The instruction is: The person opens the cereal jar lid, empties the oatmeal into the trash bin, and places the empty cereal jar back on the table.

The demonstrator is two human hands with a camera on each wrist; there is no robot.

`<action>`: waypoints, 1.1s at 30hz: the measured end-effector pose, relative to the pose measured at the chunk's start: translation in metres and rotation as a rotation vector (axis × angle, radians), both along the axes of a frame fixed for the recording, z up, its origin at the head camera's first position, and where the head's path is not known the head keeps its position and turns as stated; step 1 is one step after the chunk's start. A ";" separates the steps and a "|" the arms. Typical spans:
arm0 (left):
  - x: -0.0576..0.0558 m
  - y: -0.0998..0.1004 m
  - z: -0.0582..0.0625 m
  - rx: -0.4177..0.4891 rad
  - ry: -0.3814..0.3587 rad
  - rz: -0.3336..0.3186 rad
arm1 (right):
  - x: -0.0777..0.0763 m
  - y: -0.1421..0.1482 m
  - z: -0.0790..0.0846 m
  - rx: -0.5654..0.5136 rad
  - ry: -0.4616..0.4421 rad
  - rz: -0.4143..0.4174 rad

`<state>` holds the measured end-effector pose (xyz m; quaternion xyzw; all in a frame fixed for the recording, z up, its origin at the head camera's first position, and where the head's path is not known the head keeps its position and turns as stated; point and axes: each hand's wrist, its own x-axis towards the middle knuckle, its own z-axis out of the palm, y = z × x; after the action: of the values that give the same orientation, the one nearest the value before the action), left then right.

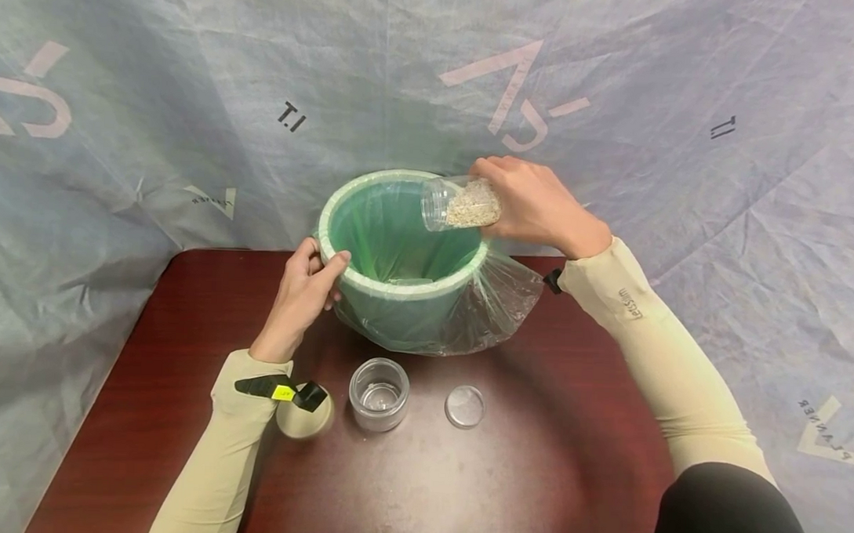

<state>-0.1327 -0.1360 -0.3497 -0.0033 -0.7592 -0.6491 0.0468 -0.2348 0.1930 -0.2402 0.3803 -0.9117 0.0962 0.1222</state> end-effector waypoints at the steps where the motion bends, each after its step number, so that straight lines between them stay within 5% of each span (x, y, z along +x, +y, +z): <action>1: 0.000 0.000 0.000 -0.001 0.001 -0.001 | 0.000 0.000 0.000 0.002 0.008 0.004; 33: -0.001 0.002 -0.002 0.009 0.013 -0.005 | -0.003 -0.004 0.008 0.082 0.140 0.062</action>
<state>-0.1342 -0.1343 -0.3521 -0.0092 -0.7559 -0.6527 0.0500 -0.2380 0.1889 -0.2319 0.4190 -0.8918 0.0357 0.1668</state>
